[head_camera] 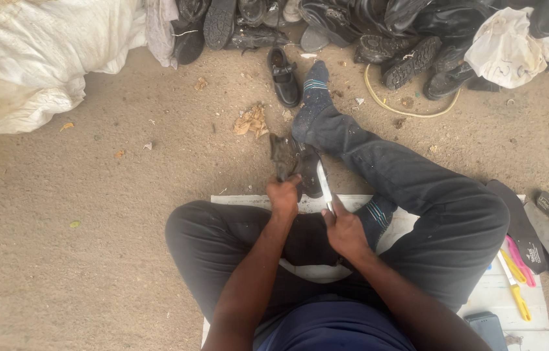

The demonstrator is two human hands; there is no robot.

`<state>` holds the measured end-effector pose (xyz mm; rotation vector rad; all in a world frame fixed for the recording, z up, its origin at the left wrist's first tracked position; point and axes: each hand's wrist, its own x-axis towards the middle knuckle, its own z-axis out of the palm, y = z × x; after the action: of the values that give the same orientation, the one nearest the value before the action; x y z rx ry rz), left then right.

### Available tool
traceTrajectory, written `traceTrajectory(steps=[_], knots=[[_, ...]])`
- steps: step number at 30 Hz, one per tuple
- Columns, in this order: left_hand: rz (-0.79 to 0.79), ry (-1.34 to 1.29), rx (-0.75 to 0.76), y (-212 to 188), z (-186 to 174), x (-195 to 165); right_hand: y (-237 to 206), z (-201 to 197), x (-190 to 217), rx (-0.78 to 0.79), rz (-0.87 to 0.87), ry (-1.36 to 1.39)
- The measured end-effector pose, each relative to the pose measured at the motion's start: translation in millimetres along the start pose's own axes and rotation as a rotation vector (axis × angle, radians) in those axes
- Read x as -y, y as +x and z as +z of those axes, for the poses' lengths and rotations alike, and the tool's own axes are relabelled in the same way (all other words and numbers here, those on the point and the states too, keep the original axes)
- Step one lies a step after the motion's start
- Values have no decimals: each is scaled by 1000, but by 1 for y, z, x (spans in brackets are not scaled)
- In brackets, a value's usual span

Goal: The person sits on the ground and uses a knife to scrape and clean the soles of several black shoes. They handle the shoes one at a time, picking them up from a pile, working on them, and placing them back down. The person also briefly handles a black shoe box and a white plastic bag during the process.

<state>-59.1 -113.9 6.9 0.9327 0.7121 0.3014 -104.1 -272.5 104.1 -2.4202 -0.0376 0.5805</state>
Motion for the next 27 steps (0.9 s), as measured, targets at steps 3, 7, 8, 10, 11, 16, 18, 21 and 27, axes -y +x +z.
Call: traceTrajectory(steps=[3,7,8,10,11,16,18,21,27], knots=[[55,-79,-188,4,-2,9,36,-20,-5,-29,-321,-205],[72,-83,-282,3,-2,9,103,-21,-2,166,-285,-374],[74,-82,-285,4,-2,9,117,-16,1,142,-357,-359],[167,209,-294,4,-1,2,136,-6,8,117,-405,-318],[209,356,-298,3,-1,-2,142,-1,12,105,-425,-297],[519,942,-271,11,7,-32,151,10,26,204,-313,-277],[463,985,-173,11,12,-40,156,7,29,231,-280,-274],[247,1051,-15,11,18,-45,165,4,33,295,-255,-274],[134,1109,-100,24,13,-39,151,12,27,255,-278,-308]])
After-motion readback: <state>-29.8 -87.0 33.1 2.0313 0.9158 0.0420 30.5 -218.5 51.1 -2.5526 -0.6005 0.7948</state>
